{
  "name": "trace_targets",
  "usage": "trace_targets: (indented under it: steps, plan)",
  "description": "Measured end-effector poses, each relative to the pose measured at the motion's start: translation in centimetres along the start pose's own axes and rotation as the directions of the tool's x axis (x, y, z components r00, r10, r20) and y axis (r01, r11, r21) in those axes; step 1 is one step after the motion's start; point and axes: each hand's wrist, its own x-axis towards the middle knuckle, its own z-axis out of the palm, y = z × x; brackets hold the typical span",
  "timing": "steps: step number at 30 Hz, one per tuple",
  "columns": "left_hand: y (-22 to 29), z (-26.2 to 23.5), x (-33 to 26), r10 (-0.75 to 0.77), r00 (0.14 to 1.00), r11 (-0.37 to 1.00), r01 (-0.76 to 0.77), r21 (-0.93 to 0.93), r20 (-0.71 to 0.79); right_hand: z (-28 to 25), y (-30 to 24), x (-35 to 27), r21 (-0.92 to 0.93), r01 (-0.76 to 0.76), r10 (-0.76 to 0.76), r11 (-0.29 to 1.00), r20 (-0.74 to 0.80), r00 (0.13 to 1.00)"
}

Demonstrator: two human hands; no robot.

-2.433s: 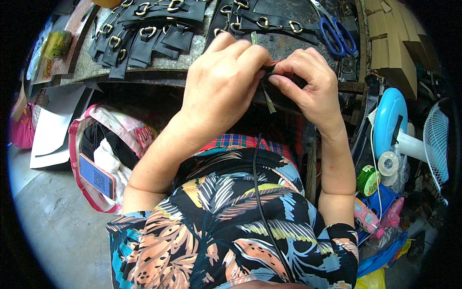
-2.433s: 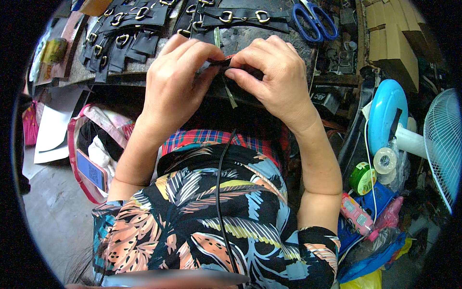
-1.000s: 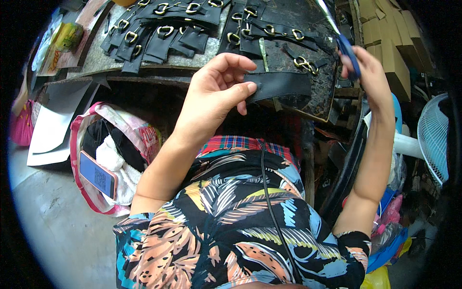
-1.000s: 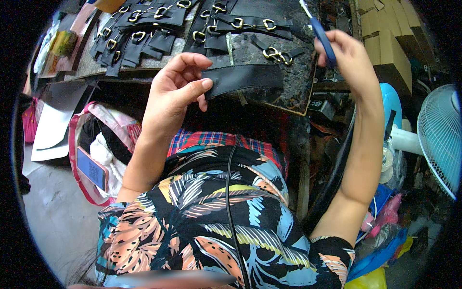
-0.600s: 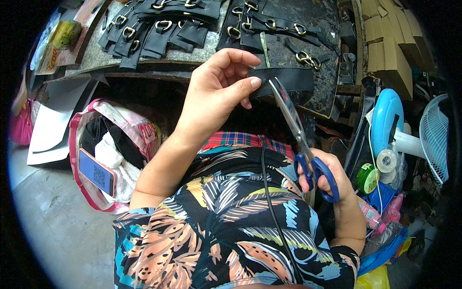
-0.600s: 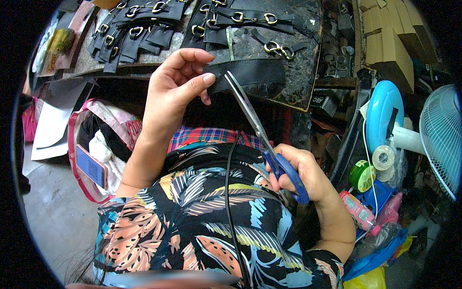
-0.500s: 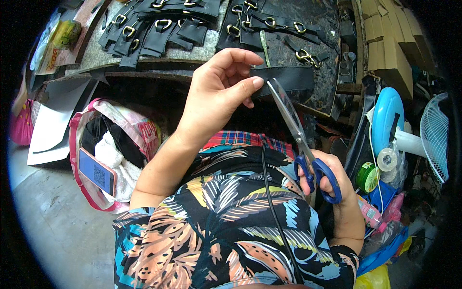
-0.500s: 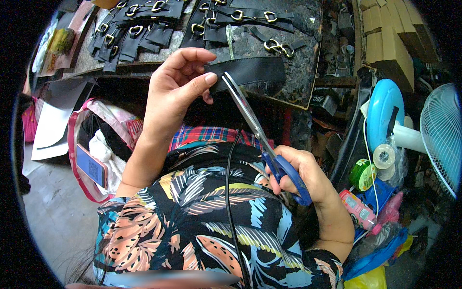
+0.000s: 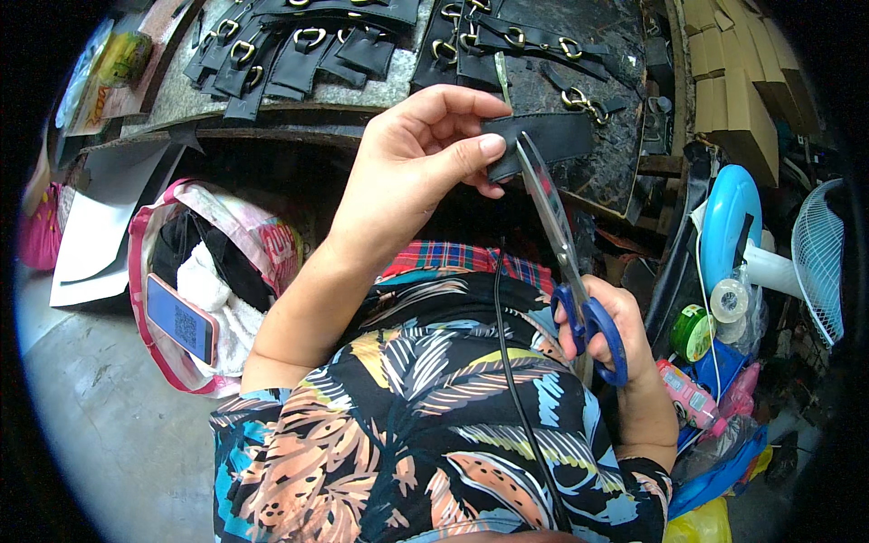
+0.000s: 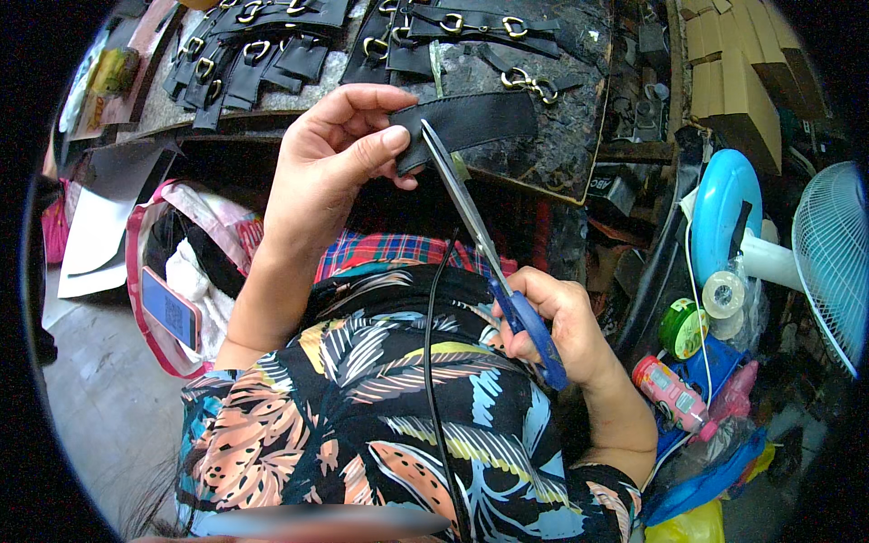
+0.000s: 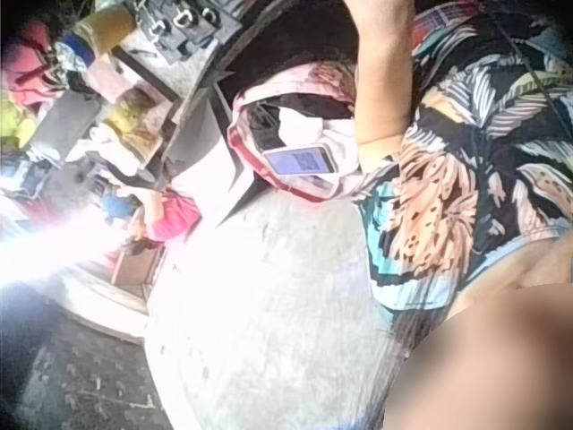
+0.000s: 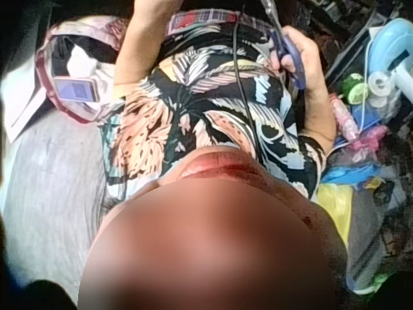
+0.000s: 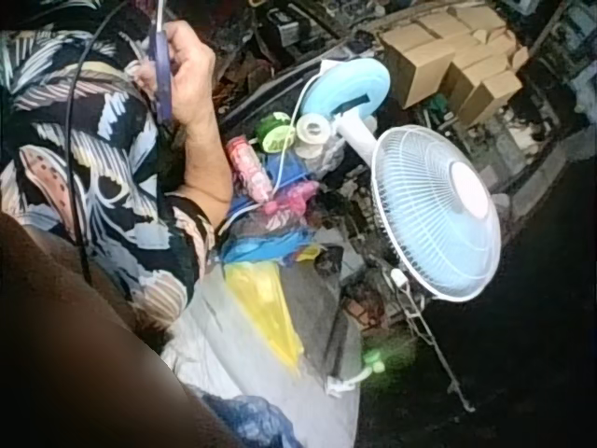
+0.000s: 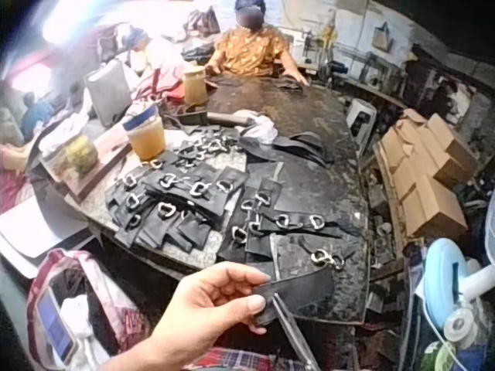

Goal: The person assembles black leather straps with brass D-rings and buckles. They fold the strap ends, use blue-handled scissors to trim excess material, and attach metal hardware by hand, then place the finished straps on the worktable.

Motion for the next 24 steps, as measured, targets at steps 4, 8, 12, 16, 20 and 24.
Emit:
trace_targets:
  steps: [4, 8, 12, 16, 20, 24]
  plan:
    - [-0.4, 0.6, -0.1, 0.015, 0.999, 0.998, -0.017, -0.055, -0.043, 0.6, 0.1, 0.0, -0.178, 0.000, -0.017, 0.984, -0.094, 0.995]
    - [-0.5, 1.3, -0.3, 0.060, 0.996, 0.998, -0.060, 0.013, -0.059, 0.8, 0.3, 0.0, -0.298, 0.053, -0.089, 0.953, -0.107, 0.990]
    - [-0.4, 1.4, -0.2, 0.056, 0.997, 0.998, -0.054, 0.029, -0.056, 0.8, 0.8, 0.0, -0.385, 0.114, -0.171, 0.916, -0.119, 0.978]
    - [-0.6, 1.2, -0.1, 0.030, 0.998, 0.999, -0.030, 0.010, -0.054, 1.0, 1.0, 0.2, -0.316, 0.110, -0.163, 0.942, -0.145, 0.976]
    - [-0.6, 0.8, 0.2, 0.016, 0.998, 0.999, -0.019, -0.044, -0.066, 0.2, 0.5, 0.5, -0.192, 0.030, -0.062, 0.981, -0.164, 0.984]
    - [-0.1, 0.1, 0.6, 0.054, 0.994, 0.998, -0.052, 0.022, -0.099, -3.4, -2.2, 0.9, -0.357, 0.140, -0.178, 0.924, -0.076, 0.981]
